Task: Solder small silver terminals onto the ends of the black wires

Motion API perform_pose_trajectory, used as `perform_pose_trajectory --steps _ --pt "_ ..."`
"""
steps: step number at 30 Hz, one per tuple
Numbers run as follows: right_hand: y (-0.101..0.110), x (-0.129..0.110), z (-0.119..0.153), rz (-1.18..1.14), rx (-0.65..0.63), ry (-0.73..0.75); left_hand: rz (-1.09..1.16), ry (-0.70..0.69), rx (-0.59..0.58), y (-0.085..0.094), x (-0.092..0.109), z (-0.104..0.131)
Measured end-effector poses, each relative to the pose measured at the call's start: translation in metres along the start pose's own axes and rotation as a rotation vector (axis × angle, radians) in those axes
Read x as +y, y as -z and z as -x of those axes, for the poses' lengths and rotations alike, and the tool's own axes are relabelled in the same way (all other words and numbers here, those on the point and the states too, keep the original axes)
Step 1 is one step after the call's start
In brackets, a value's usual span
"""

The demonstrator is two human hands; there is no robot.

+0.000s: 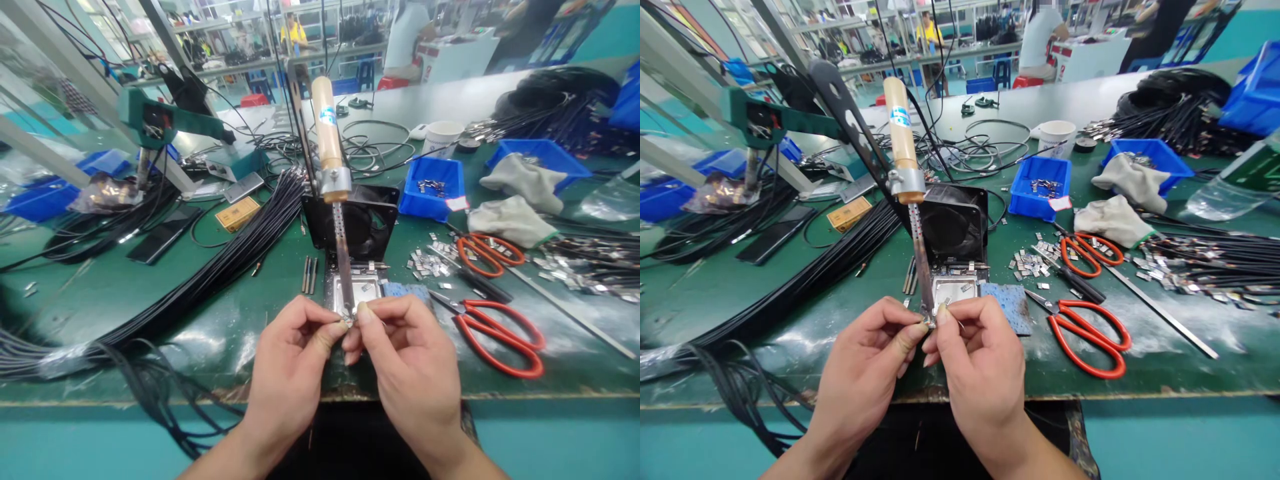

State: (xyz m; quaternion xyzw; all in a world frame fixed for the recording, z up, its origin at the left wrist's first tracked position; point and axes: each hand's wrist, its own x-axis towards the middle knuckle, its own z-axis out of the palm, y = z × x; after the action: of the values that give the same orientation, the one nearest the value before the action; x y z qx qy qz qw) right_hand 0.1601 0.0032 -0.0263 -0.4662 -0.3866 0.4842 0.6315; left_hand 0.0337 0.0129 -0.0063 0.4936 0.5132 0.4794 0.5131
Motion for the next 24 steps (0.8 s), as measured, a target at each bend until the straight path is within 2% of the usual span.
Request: perform_pose_trajectory --steps 24 --pt "0.0 0.0001 -0.0002 0.005 0.003 -0.003 -0.018 -0.016 0.01 0.0013 -0.0035 -0.0003"
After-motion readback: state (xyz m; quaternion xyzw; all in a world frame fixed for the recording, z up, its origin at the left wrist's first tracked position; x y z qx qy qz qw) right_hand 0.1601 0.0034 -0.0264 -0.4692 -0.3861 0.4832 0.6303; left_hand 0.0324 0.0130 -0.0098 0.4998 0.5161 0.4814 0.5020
